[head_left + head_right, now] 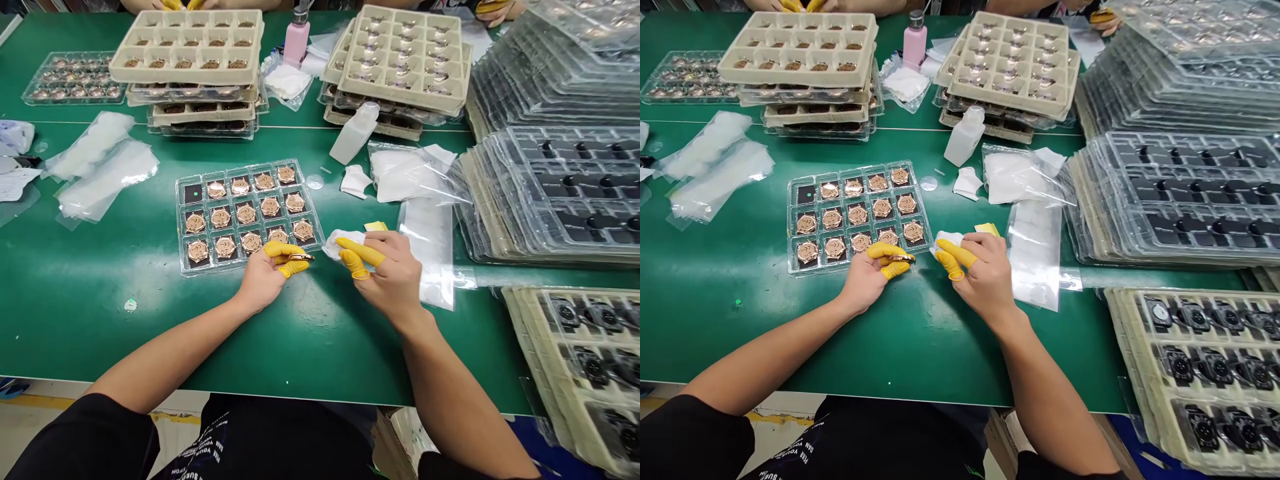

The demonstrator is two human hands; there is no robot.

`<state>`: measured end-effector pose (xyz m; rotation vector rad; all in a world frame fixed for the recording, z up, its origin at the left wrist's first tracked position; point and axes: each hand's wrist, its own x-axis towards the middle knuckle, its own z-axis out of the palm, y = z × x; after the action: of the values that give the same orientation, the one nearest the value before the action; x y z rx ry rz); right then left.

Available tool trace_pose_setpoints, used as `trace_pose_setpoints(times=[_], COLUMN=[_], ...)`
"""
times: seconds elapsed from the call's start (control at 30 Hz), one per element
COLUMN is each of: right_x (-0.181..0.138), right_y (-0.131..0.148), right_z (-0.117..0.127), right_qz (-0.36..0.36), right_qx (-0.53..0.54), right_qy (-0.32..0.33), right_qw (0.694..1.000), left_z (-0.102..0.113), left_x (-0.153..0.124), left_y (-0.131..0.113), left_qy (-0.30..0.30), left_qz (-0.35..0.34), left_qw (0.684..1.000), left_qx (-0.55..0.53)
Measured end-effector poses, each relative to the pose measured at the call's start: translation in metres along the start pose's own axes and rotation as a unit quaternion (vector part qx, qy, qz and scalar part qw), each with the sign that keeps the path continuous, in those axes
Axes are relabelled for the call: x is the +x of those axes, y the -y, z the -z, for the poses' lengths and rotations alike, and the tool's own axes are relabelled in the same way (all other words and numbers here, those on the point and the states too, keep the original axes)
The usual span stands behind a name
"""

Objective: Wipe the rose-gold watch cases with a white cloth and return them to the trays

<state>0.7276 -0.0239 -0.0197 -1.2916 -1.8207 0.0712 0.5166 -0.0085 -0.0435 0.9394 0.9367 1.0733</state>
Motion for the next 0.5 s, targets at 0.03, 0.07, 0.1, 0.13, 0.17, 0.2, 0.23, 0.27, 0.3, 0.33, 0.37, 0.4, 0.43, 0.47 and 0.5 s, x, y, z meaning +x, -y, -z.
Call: trace_pose_setpoints(times=[0.03, 0.07, 0.1, 0.13, 0.17, 0.2, 0.23, 0.27, 0.3, 0.33, 0.37, 0.4, 0.43, 0.47, 0.5], right_x=[0.001, 0.001, 0.0, -0.001, -0.002, -0.003, -0.004, -0.006, -0.007, -0.008, -0.008, -0.009, -0.009, -0.01, -0.011], right_y=[0.001, 0.004, 0.009, 0.014, 0.02, 0.025, 0.03, 0.033, 0.036, 0.037, 0.038, 0.039, 0.038, 0.038, 0.037], right_z=[0.005, 0.008, 0.011, 0.012, 0.012, 0.01, 0.009, 0.007, 0.004, 0.002, 0.0, -0.002, -0.004, -0.005, -0.007], right_qz=[0.006, 0.003, -0.009, -0.028, -0.051, -0.08, -0.113, -0.145, -0.169, -0.181, -0.18, -0.169, -0.148, -0.121, -0.09], right_qx=[-0.011, -0.014, -0.013, -0.007, 0.008, 0.042, 0.092, 0.149, 0.199, 0.23, 0.241, 0.232, 0.209, 0.179, 0.147], right_qy=[-0.013, -0.029, -0.042, -0.046, -0.04, -0.027, -0.01, 0.004, 0.014, 0.023, 0.035, 0.048, 0.06, 0.067, 0.065], right_qw=[1.0, 0.999, 0.999, 0.999, 0.998, 0.996, 0.989, 0.978, 0.965, 0.956, 0.953, 0.957, 0.965, 0.974, 0.983], left_z=[0.0, 0.0, -0.001, -0.002, -0.002, -0.003, -0.004, -0.005, -0.006, -0.006, -0.006, -0.006, -0.005, -0.004, -0.003], left_x=[-0.002, -0.004, -0.006, -0.007, -0.008, -0.009, -0.01, -0.01, -0.01, -0.01, -0.01, -0.01, -0.011, -0.012, -0.012], left_y=[0.0, 0.0, 0.0, -0.001, -0.001, -0.002, -0.002, -0.002, -0.002, -0.001, -0.001, 0.0, 0.001, 0.001, 0.002], left_qy=[-0.01, -0.017, -0.022, -0.026, -0.026, -0.025, -0.023, -0.02, -0.013, -0.001, 0.014, 0.028, 0.039, 0.045, 0.044], left_qz=[-0.018, -0.034, -0.047, -0.056, -0.057, -0.05, -0.038, -0.023, -0.01, -0.003, -0.002, -0.008, -0.022, -0.043, -0.073], left_qw=[1.0, 0.999, 0.998, 0.997, 0.997, 0.998, 0.999, 0.999, 1.0, 1.0, 1.0, 1.0, 0.999, 0.996, 0.992], left_qx=[0.012, 0.025, 0.037, 0.045, 0.047, 0.041, 0.029, 0.013, 0.001, -0.005, -0.002, 0.01, 0.03, 0.06, 0.097])
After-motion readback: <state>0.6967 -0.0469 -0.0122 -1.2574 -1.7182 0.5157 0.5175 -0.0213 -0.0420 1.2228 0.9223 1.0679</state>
